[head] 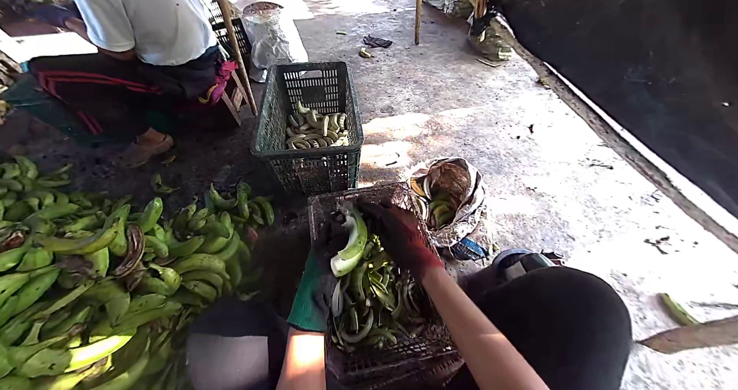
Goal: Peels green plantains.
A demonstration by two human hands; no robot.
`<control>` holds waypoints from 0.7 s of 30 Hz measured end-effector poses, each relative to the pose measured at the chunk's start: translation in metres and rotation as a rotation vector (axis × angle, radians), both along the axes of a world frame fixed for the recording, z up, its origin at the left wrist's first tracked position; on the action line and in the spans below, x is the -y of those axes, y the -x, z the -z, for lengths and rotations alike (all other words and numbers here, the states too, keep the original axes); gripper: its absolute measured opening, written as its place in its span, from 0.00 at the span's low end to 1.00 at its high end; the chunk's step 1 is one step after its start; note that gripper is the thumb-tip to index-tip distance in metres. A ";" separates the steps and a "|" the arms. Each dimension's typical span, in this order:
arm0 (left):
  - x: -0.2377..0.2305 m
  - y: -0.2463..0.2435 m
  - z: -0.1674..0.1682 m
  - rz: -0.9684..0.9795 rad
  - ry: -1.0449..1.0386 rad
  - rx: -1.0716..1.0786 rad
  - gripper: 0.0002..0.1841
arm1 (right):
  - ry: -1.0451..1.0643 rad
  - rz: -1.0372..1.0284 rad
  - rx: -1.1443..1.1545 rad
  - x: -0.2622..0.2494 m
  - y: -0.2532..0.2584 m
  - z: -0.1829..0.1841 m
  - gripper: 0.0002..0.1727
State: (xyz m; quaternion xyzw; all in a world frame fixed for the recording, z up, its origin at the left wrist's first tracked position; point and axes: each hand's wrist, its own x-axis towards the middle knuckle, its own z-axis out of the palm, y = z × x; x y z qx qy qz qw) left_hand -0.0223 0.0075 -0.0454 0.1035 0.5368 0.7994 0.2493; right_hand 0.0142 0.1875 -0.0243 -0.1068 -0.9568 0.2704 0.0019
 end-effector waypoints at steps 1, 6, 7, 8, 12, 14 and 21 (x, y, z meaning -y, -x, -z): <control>0.000 -0.002 -0.005 0.003 -0.032 0.042 0.19 | 0.024 0.007 -0.054 0.005 -0.002 0.005 0.27; 0.007 -0.002 -0.019 0.272 0.160 -0.095 0.21 | 0.054 -0.021 -0.066 -0.012 -0.004 0.018 0.23; 0.008 -0.004 -0.020 0.313 0.168 -0.116 0.25 | 0.106 0.004 -0.055 -0.022 -0.005 0.024 0.21; 0.007 -0.005 -0.017 0.296 0.154 -0.126 0.27 | 0.218 0.046 -0.069 -0.030 -0.008 0.030 0.21; -0.026 -0.015 0.004 -0.018 0.012 0.155 0.23 | 0.764 0.208 -0.337 0.017 -0.030 0.034 0.26; -0.051 -0.033 0.011 -0.226 0.101 0.213 0.21 | 0.978 0.479 -0.375 0.058 -0.038 0.044 0.27; -0.075 -0.045 0.005 -0.384 -0.144 0.279 0.15 | 1.322 0.951 -0.186 0.043 -0.037 0.080 0.17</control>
